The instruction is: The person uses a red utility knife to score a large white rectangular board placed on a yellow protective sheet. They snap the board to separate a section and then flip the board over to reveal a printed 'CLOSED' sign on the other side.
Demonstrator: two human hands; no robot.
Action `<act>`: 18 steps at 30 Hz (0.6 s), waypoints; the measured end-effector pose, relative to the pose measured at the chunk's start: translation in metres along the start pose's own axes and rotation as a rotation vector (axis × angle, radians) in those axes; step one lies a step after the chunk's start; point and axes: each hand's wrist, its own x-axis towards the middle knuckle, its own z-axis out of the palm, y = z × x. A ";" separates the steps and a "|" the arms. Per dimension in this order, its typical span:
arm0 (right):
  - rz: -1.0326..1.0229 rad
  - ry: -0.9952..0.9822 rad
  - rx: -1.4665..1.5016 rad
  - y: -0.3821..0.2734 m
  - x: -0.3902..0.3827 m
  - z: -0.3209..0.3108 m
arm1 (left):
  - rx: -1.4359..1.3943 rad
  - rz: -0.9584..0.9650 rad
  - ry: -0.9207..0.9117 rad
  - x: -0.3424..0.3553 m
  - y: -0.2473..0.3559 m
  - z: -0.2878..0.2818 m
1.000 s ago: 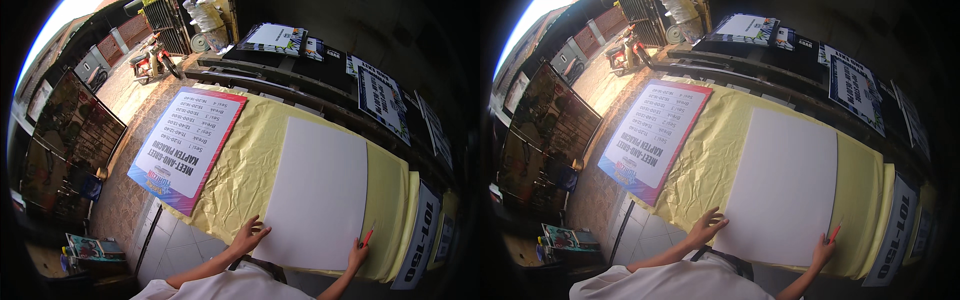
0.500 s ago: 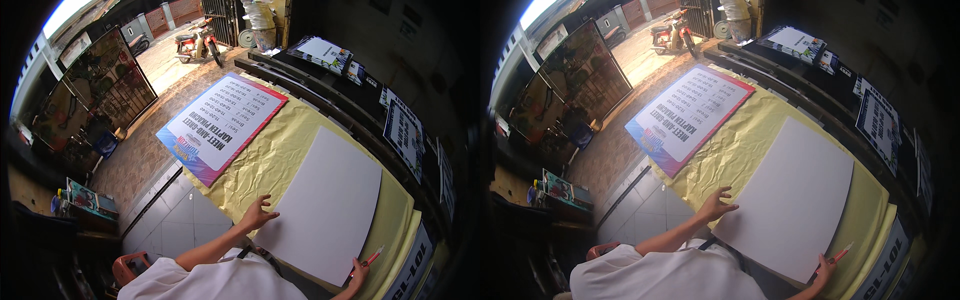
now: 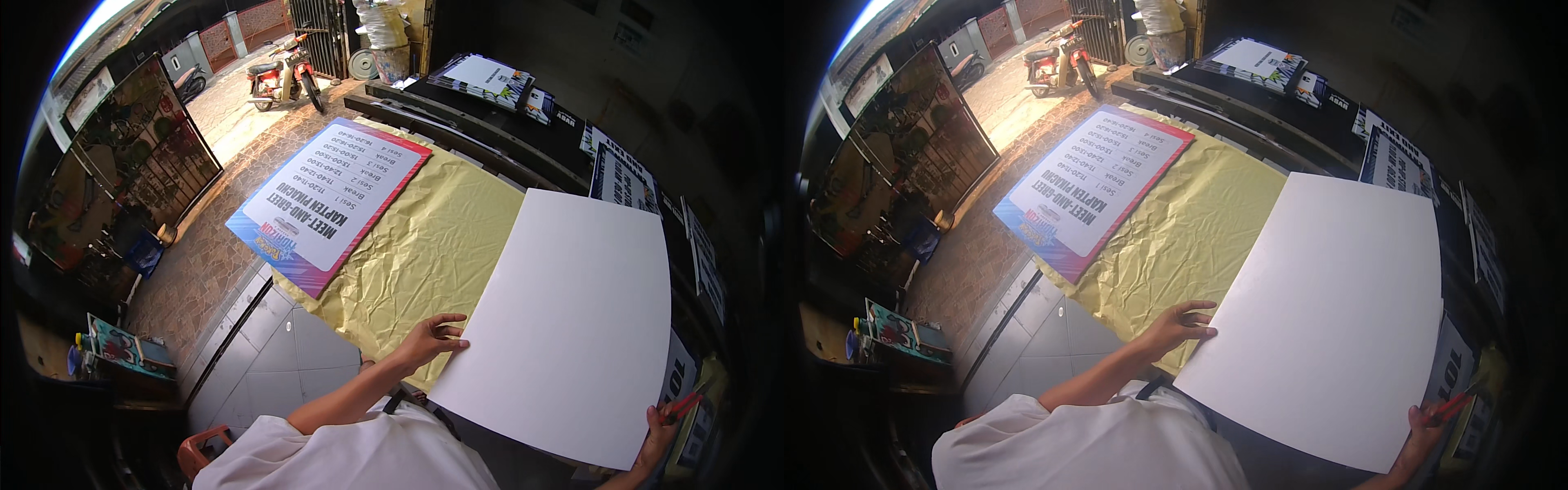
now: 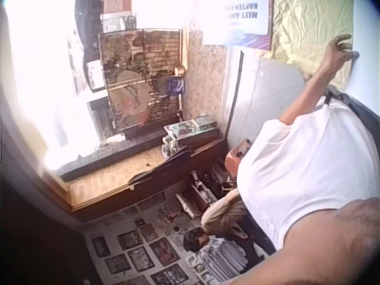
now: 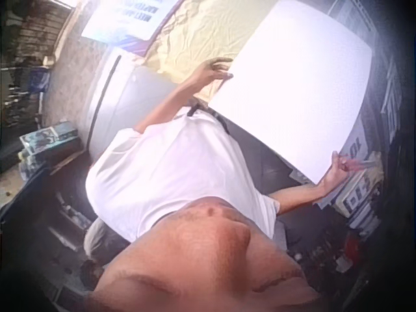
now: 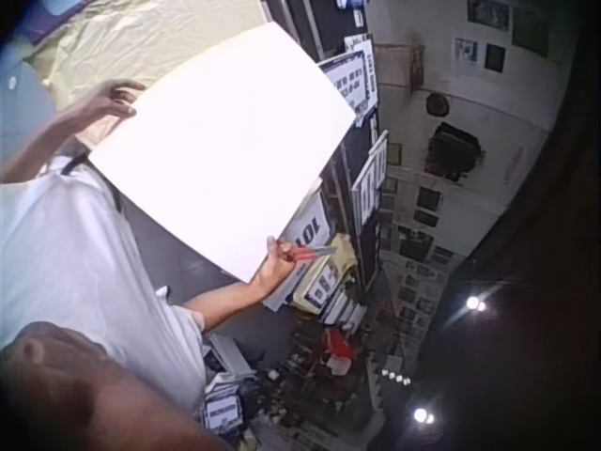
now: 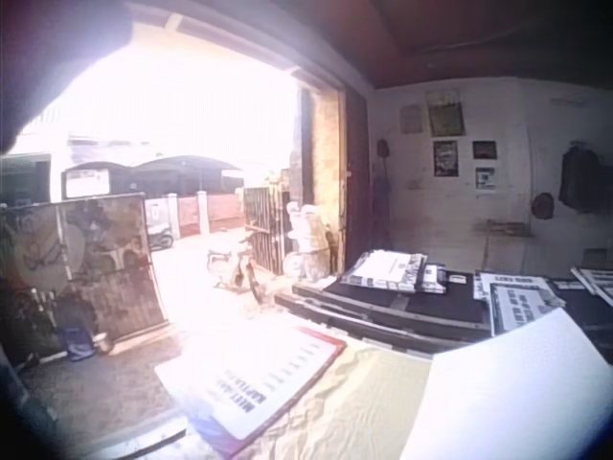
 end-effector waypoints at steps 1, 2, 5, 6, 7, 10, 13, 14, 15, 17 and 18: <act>-0.034 0.001 -0.008 -0.012 0.005 -0.008 | 0.015 0.019 -0.018 0.004 0.001 0.009; -0.094 0.003 0.006 -0.021 0.008 -0.013 | -0.007 0.051 -0.053 0.012 -0.004 0.016; -0.227 0.040 -0.053 -0.063 0.010 -0.027 | 0.066 0.187 -0.149 0.049 -0.019 0.038; -0.232 0.082 -0.091 -0.080 0.006 -0.028 | 0.166 0.241 -0.179 0.060 -0.017 0.050; -0.242 0.128 -0.125 -0.094 0.001 -0.026 | 0.218 0.251 -0.168 0.066 -0.012 0.060; -0.521 0.077 -0.341 -0.126 -0.021 -0.011 | 0.222 0.313 -0.230 0.065 0.022 0.083; -0.856 0.022 -0.820 -0.140 -0.045 0.043 | 0.207 0.385 -0.327 0.047 0.060 0.087; -0.955 -0.133 -0.804 -0.132 -0.043 0.062 | 0.221 0.411 -0.329 0.040 0.067 0.078; -0.991 -0.202 -0.824 -0.129 -0.048 0.087 | 0.116 0.400 -0.347 0.035 0.072 0.072; -1.070 -0.324 -0.864 -0.105 -0.059 0.126 | -0.103 0.372 -0.387 0.028 0.075 0.059; -1.112 -0.367 -0.891 -0.086 -0.061 0.140 | -0.167 0.334 -0.364 0.027 0.072 0.054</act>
